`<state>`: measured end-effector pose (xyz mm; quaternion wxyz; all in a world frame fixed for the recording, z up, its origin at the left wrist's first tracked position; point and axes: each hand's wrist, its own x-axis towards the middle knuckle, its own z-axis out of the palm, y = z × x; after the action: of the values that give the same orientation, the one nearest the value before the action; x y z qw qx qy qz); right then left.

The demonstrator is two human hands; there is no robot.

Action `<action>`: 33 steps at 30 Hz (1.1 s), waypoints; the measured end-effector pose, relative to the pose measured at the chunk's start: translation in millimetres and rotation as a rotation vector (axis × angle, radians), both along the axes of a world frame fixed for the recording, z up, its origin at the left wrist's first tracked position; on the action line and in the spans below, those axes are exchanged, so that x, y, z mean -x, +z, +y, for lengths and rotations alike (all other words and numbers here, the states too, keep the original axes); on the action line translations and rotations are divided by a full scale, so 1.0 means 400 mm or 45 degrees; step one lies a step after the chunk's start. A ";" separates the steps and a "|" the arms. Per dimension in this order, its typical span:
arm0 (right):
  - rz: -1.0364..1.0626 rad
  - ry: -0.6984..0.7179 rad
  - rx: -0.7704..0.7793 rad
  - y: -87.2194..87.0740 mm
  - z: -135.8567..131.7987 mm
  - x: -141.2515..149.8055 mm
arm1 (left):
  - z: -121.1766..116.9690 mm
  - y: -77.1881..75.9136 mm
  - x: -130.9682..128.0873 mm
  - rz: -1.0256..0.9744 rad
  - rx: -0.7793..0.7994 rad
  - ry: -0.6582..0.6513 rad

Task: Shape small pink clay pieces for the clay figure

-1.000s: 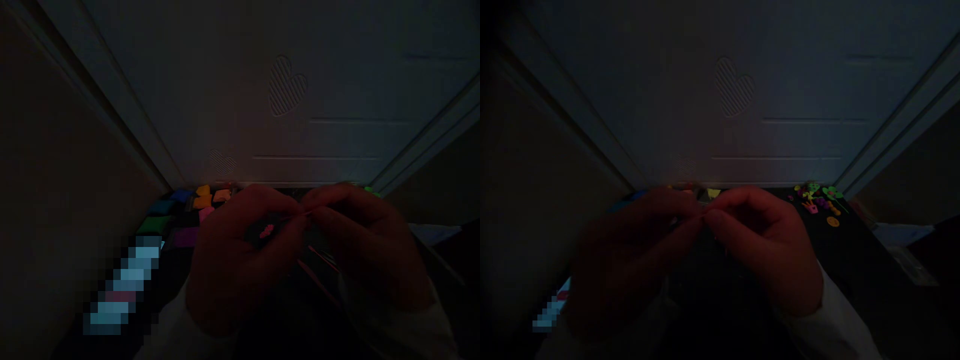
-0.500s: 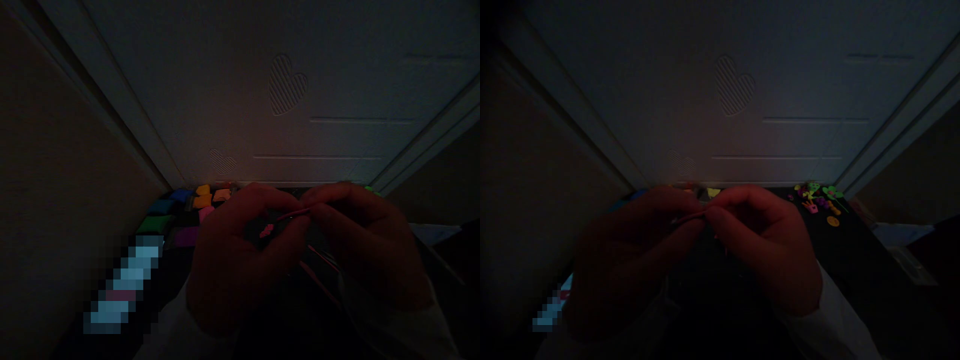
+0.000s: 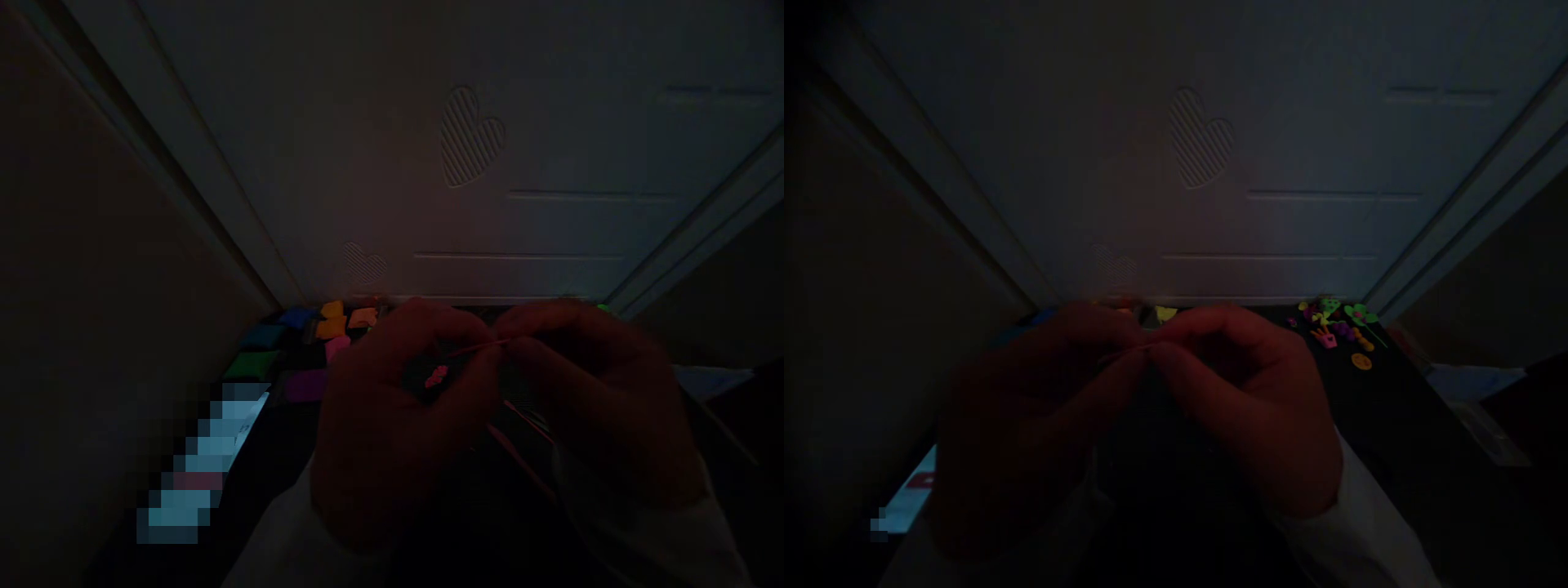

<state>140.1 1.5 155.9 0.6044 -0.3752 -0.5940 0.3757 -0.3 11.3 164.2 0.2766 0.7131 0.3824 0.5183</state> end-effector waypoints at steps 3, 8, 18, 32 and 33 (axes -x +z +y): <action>-0.007 -0.019 0.051 -0.003 -0.001 -0.001 | 0.000 0.000 -0.002 -0.019 0.010 -0.009; 0.048 0.030 0.127 -0.005 -0.002 -0.004 | -0.001 0.005 -0.001 0.015 0.032 -0.003; 0.057 0.052 0.120 0.000 -0.001 -0.004 | -0.006 0.004 -0.001 -0.018 0.085 -0.013; 0.055 0.090 0.145 -0.005 -0.002 -0.005 | -0.003 0.008 0.000 0.011 0.059 0.006; 0.056 0.086 0.144 -0.005 -0.002 -0.006 | -0.003 0.007 0.001 0.004 0.058 0.010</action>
<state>142.5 0.7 154.1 0.5820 -0.3800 -0.5709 0.4370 -0.6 10.0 167.1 0.2902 0.7060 0.3972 0.5094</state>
